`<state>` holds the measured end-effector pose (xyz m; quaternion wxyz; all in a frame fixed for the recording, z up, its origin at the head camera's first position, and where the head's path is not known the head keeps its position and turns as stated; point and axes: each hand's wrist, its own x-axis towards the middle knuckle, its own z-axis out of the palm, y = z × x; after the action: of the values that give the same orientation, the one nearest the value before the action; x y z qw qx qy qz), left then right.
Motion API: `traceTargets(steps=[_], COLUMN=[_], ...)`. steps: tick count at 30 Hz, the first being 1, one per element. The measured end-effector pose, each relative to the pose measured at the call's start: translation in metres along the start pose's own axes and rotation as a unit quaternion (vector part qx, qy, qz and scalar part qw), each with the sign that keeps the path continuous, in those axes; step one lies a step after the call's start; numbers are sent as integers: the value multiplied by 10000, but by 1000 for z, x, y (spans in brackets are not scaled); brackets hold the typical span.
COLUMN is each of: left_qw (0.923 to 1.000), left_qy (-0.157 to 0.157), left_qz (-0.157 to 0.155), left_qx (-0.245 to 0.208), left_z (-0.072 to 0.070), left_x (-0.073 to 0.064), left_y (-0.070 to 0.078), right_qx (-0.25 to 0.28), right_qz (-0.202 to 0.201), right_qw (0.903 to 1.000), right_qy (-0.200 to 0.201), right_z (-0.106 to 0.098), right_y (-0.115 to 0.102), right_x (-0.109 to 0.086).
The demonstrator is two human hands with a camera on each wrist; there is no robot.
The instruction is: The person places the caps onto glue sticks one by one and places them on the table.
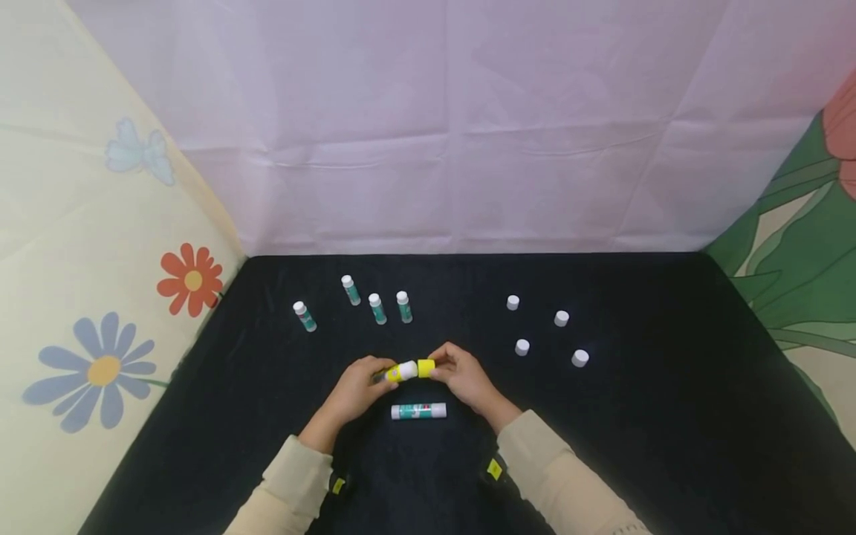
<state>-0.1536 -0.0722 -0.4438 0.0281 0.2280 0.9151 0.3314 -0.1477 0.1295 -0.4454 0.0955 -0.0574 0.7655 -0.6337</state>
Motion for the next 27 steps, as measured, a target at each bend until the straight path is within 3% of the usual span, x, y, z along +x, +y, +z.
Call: traceTargets(steps=[27], left_qw=[10000], left_qy=[-52], left_qz=[4], left_qx=[32], left_z=[1], left_x=[1], left_y=[-3], right_qx=[53], right_qz=[76], right_qw=[9999], right_qy=[-72], right_z=[3], right_y=[4], right_x=[0])
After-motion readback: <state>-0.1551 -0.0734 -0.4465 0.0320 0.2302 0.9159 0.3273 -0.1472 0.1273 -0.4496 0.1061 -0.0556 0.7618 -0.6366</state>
